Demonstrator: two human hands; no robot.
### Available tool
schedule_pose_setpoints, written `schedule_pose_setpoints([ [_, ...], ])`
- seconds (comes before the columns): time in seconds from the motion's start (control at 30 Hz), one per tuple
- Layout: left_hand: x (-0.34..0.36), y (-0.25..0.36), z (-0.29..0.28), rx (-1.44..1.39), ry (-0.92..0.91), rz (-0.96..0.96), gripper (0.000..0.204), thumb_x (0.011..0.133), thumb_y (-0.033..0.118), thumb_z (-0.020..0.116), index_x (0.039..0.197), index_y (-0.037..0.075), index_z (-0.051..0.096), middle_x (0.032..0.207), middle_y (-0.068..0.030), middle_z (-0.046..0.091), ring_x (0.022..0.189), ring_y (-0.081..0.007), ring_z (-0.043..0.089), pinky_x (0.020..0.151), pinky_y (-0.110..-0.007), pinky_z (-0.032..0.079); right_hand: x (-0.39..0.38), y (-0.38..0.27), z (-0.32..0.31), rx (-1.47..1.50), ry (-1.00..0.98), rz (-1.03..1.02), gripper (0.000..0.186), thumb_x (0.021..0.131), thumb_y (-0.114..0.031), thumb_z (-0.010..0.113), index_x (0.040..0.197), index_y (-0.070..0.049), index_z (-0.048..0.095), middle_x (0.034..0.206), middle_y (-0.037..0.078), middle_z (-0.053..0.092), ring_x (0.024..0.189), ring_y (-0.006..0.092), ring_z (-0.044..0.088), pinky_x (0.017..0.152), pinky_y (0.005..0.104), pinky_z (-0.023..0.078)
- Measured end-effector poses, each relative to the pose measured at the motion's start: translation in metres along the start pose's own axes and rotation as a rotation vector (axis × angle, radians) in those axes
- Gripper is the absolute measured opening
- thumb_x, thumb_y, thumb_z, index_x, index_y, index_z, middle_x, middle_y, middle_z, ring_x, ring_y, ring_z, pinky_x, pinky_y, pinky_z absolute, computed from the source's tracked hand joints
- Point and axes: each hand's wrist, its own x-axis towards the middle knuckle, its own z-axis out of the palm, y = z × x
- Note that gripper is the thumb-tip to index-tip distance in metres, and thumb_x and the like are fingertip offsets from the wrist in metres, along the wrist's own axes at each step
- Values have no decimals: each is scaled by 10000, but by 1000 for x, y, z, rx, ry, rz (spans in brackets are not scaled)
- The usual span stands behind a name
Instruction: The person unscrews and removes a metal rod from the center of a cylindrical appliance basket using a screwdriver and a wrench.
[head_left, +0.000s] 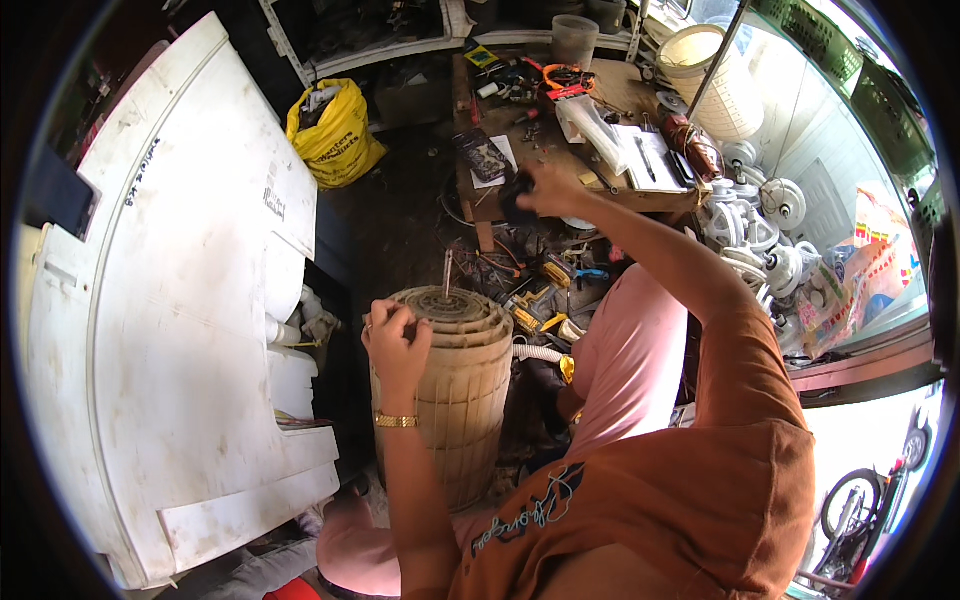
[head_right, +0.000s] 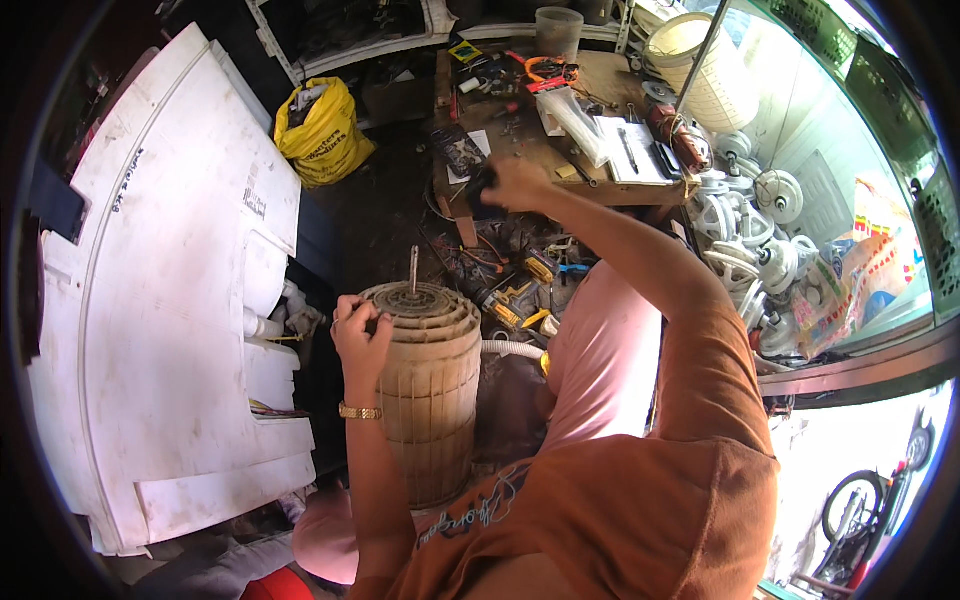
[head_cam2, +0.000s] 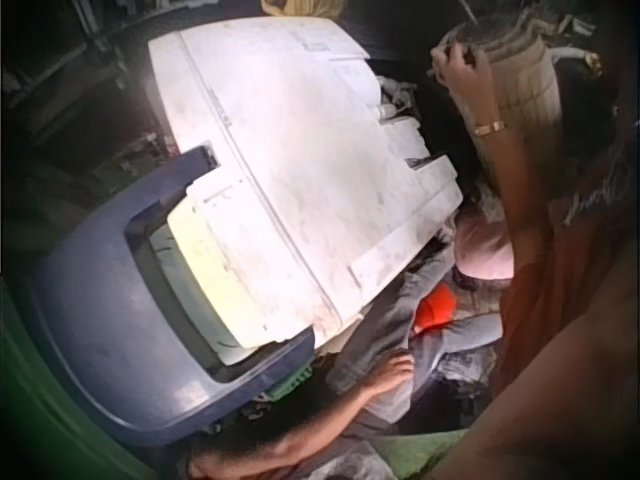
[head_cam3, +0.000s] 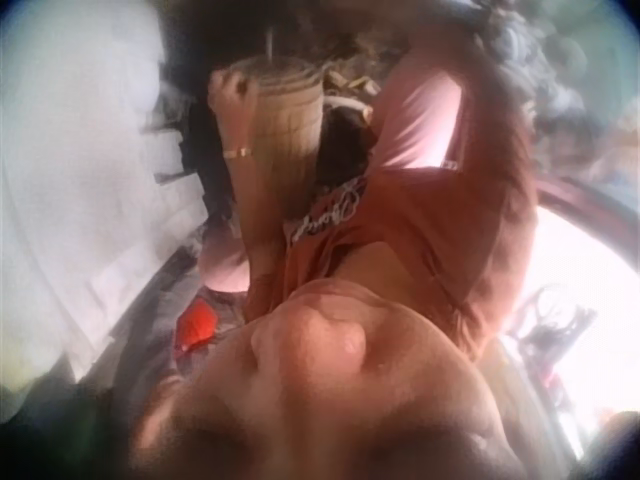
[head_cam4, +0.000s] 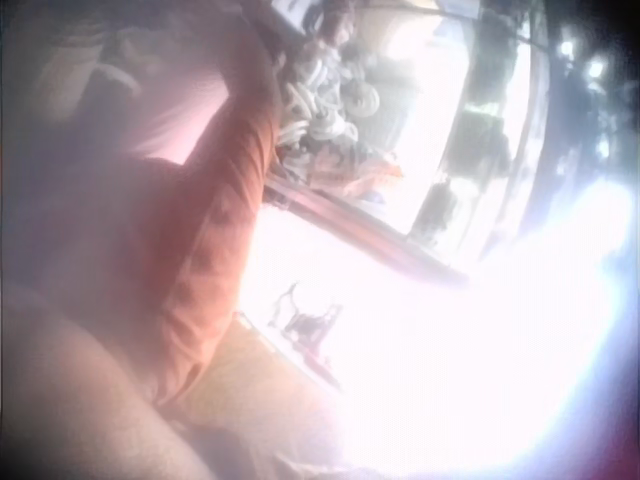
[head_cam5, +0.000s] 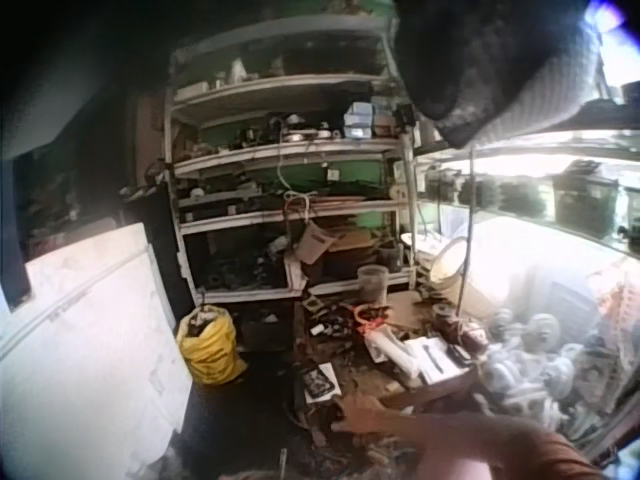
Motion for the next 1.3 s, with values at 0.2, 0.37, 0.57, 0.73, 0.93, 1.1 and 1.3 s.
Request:
schedule_pose_setpoints([
  [0.2,-1,-3,-5,-74,-24,55,232,712,54,680,707,10,453,896,-104,500,852,-292,530,736,-391,419,82,124,4,177,548,222,533,791,-285,747,1139,28,494,984,251,661,951,393,656,808,463,507],
  [0.37,-11,-7,-20,-94,-30,-3,230,720,28,648,707,7,419,901,-102,478,824,-264,498,725,-362,409,101,140,21,297,636,314,550,747,-285,767,1117,13,491,1038,270,658,1005,430,631,854,490,500],
  [0.57,-12,-21,-29,-194,-39,-38,246,707,49,659,690,22,415,905,-99,465,851,-268,467,754,-376,401,115,169,31,158,666,456,554,758,-291,780,1087,22,462,1012,266,663,994,438,634,846,496,512],
  [0.73,-17,-17,-34,-227,-33,-93,241,713,55,647,695,27,408,956,-109,470,901,-274,470,787,-361,405,100,156,39,123,688,479,627,760,-341,788,1160,2,447,1100,234,642,1017,405,630,856,459,509],
  [0.93,-8,-14,-28,-150,-98,-144,250,739,69,621,706,23,377,988,-127,451,951,-282,478,897,-376,397,9,115,64,73,147,-15,246,847,-303,692,980,-100,658,903,124,695,847,330,668,755,433,518],
  [1.1,4,-12,-18,-193,-188,-124,250,765,67,595,709,24,355,977,-130,423,967,-276,471,994,-377,375,28,161,206,48,-113,-5,185,848,-238,658,1003,-156,718,854,131,707,832,352,673,767,437,534],
  [1.3,2,-26,-25,-213,-153,-237,370,760,243,649,668,43,351,965,-128,426,938,-294,454,967,-442,378,101,195,310,-230,-72,-46,327,925,-257,562,1222,-135,627,1243,167,617,1173,370,559,984,475,435],
])
